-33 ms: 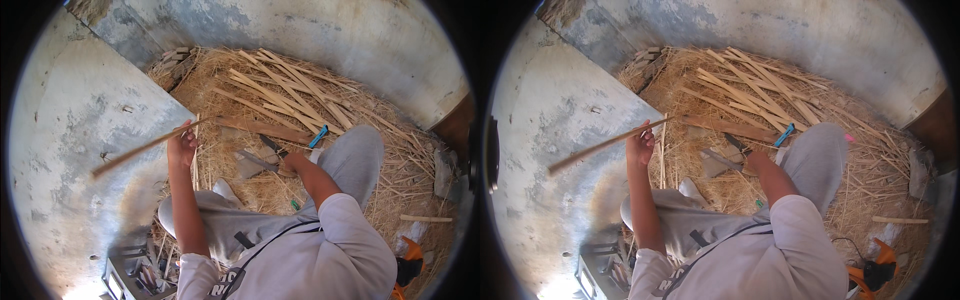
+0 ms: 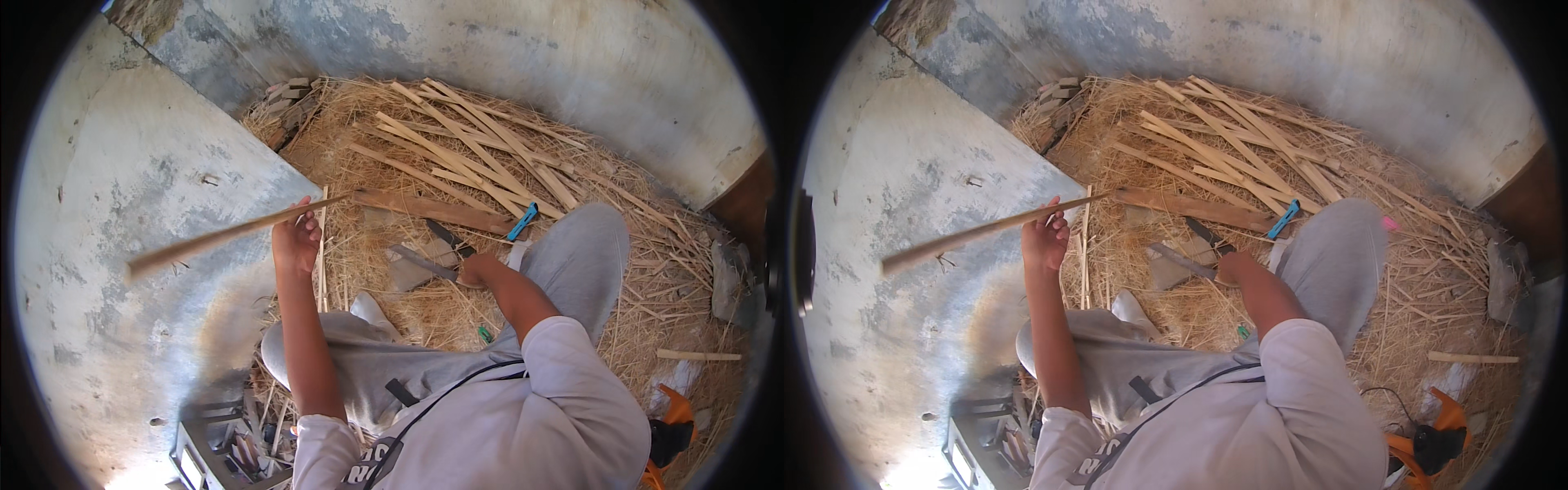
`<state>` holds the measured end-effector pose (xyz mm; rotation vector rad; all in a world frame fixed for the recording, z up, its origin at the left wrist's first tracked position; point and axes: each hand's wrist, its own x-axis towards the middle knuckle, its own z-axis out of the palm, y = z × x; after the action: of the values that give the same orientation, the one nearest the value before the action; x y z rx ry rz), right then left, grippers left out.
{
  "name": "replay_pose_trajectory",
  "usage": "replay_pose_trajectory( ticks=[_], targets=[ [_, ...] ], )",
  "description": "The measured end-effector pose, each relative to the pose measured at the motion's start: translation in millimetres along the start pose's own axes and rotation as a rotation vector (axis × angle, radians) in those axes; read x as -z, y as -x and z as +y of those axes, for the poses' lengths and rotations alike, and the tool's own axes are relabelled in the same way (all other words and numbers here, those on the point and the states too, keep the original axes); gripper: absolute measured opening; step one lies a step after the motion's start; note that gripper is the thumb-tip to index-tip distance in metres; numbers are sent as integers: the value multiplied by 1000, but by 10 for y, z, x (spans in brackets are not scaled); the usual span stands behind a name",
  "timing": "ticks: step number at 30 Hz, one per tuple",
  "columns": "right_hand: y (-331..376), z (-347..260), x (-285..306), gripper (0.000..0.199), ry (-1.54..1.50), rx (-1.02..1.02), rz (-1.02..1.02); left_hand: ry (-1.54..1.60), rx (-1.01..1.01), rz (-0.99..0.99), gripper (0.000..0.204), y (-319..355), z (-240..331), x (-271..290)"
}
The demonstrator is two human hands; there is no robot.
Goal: The person sits on a straw-covered floor and uses a knife to shave a long, thin piece of wood. They hold the wood against their leg and scrape the blade along its length to remove thin strips of material.
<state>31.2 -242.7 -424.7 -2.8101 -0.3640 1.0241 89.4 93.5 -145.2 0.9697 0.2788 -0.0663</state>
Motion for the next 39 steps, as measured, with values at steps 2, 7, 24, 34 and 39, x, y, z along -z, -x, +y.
replay_pose_trajectory(
  ticks=[2, 7, 24, 34, 39],
  targets=[
    [133, -237, 52, 26, 131, 83, -63, -20, -29, 29, 54, 44, 77, 25],
    [-319, 40, -515, 37, 215, 129, 107, 48, -66, -62, 64, 122, 96, -189],
    [-91, -189, -388, 36, 21, 54, -226, 81, -164, -69, 74, 439, 380, -203],
    [-328, 435, -687, 24, -94, -282, 217, 236, 9, -143, 46, 294, 418, 148],
    [-439, 486, -736, 21, 30, -259, 60, 426, 123, -140, 38, 253, 299, 247]
  ],
)
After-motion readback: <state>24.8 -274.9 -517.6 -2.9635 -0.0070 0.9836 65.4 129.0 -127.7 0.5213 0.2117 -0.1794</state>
